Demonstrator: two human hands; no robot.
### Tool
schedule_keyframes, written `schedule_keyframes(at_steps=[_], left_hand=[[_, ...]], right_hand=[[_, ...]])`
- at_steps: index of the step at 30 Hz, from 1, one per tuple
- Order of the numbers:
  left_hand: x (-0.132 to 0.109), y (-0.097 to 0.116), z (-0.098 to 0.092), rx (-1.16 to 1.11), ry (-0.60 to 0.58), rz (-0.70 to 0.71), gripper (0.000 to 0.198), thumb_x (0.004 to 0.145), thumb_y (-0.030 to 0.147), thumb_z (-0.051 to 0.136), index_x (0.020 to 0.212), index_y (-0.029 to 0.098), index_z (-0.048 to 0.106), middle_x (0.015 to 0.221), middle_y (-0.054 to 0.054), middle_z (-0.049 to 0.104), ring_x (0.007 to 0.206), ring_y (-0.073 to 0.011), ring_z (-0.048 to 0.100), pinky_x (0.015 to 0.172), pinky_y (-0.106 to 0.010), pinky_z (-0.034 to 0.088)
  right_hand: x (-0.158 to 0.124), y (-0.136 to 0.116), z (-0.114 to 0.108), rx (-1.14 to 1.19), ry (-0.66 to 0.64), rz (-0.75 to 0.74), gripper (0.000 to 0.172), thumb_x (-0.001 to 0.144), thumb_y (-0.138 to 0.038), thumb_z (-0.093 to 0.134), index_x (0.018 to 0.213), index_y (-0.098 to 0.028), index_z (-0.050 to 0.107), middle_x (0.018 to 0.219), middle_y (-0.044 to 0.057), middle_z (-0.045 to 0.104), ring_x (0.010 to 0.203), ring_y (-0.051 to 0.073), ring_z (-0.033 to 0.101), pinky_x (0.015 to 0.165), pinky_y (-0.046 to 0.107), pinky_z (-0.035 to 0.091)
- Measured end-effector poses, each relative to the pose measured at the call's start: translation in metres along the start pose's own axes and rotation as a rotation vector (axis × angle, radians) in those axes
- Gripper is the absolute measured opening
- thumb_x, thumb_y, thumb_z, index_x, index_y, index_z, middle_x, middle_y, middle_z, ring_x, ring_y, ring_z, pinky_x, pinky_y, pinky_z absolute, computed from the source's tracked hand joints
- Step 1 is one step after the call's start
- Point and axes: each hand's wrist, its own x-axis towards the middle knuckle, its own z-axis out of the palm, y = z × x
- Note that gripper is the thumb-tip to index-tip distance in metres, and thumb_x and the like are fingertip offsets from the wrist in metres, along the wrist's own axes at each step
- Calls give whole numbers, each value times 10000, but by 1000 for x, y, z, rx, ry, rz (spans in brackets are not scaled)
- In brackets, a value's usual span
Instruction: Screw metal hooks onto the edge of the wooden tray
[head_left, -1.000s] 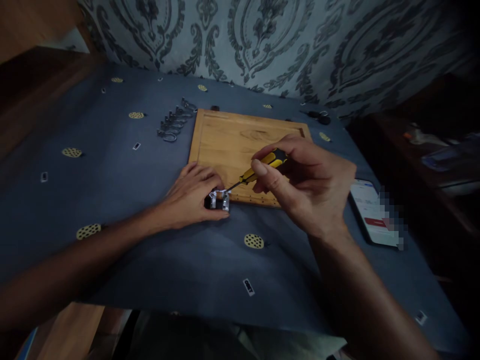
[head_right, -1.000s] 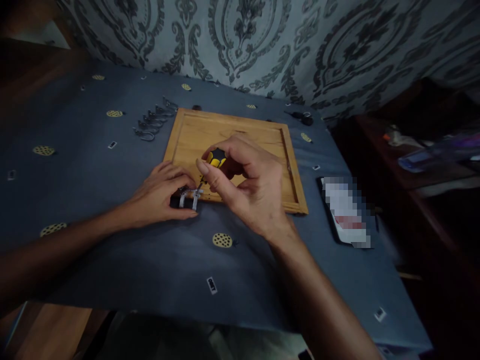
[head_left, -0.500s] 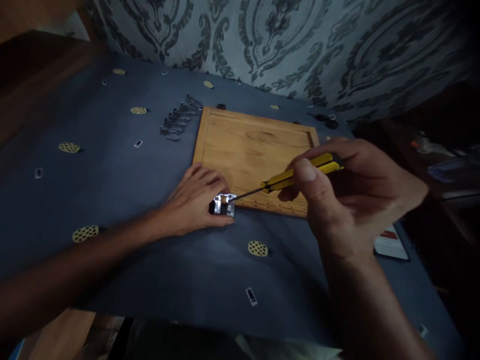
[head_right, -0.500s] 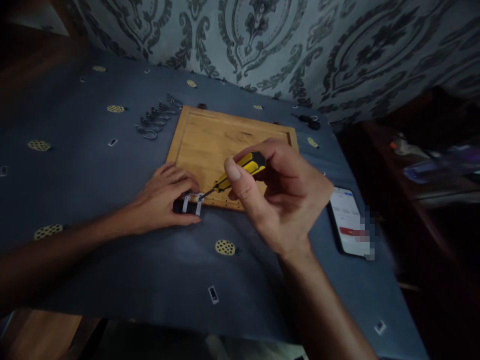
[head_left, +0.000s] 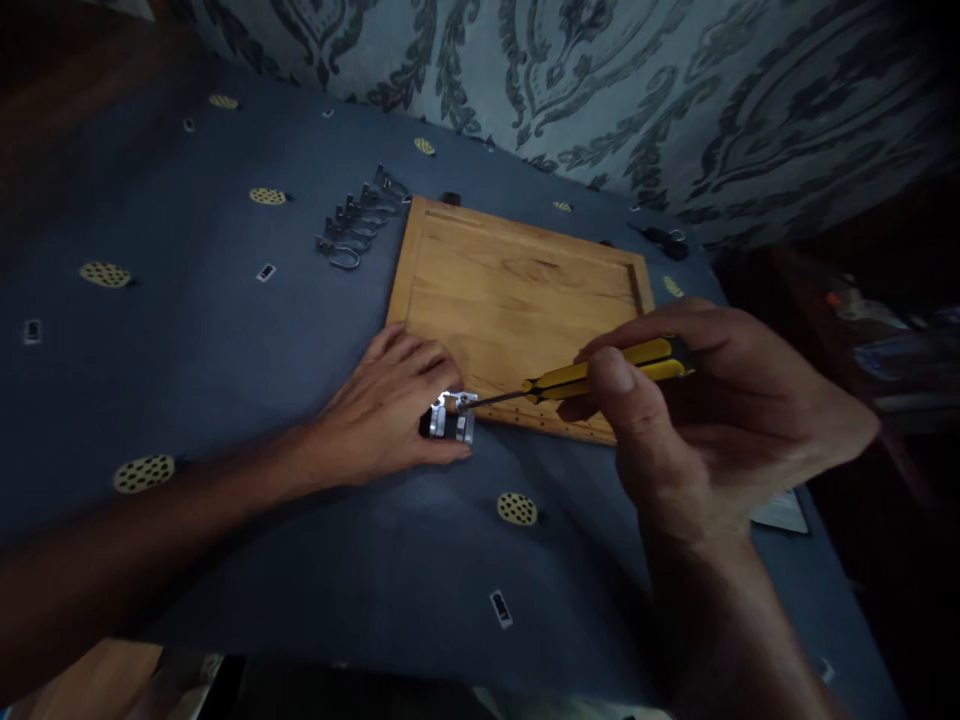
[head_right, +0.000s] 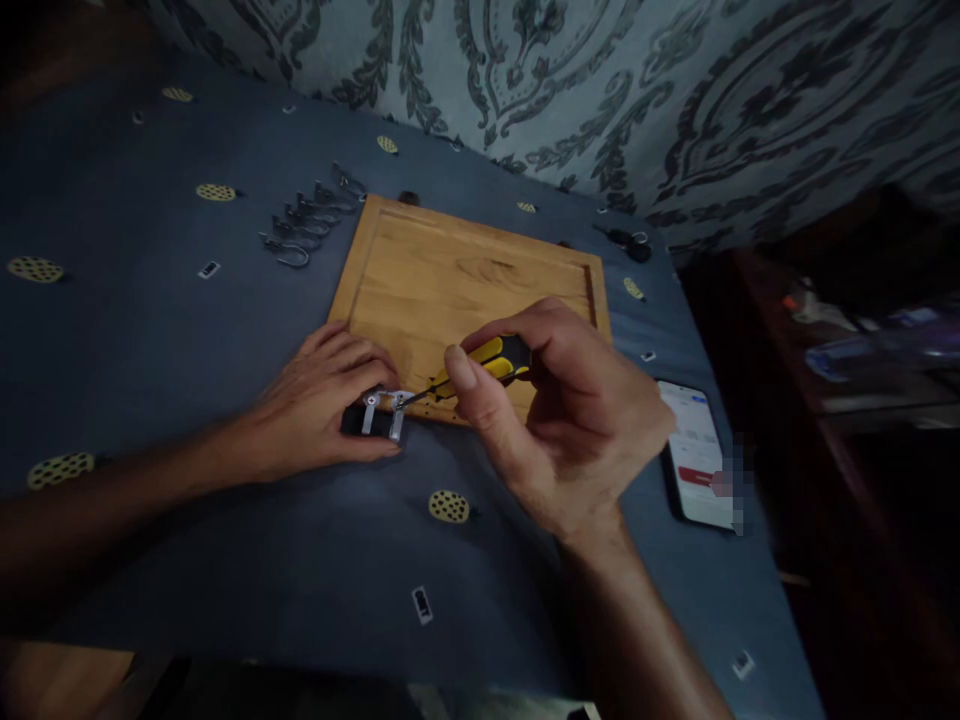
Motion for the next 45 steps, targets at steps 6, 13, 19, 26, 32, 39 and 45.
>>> schedule_keyframes(at_steps=[6,13,19,26,32,39,45], left_hand=[[1,1,-1,15,-13,-7,383,795,496,736,1006,202,610,1056,-33,623,1068,-248,557,1145,-491,287],[1,0,0,19,0,5,415,777,497,758,1017,188,620,1063,-34,629,1060,-247,561,1133,-488,298],[1,1,0,11,4,1,404,773,493,765,1006,197,618,1038,-29,628,1049,-243,567,1142,-485,292],[1,1,-1,3,-2,-4,403,778,485,756,1027,201,617,1050,-28,628,1062,-243,566,1145,-497,287],[1,0,-1,7,-4,9,391,788,486,748,1030,210,614,1062,-32,636,1070,-245,571,1132,-488,299],[0,1,-2,-21,-10,-8,386,795,463,742,1038,189,620,1052,-30,626,1081,-244,562,1161,-485,264],[0,0,-1,-13,-4,-2,380,800,480,735,1034,208,609,1061,-29,625,1088,-246,558,1158,-491,269]], right_hand=[[2,-3,1,5,-27,-70,139,791,-172,765,866,-273,704,709,-20,624,587,152,552,510,322,424],[3,-4,1,205,-63,57,197,730,-113,818,825,-234,695,807,-2,731,640,159,661,543,296,551],[5,-3,-8,332,-246,147,215,882,-267,706,1095,-280,730,929,21,720,676,176,719,464,276,574],[6,-4,-9,308,-238,104,163,847,-236,746,1003,-280,768,916,17,740,472,111,627,371,243,504],[2,-8,-5,243,-169,136,114,808,-243,792,905,-274,741,845,7,762,469,129,620,349,250,476],[4,-3,4,281,-81,-22,190,714,-258,871,808,-243,706,725,-4,715,559,157,637,452,281,522],[5,0,-2,335,-171,30,343,735,-240,848,1061,-311,770,871,5,740,629,173,667,452,297,548]])
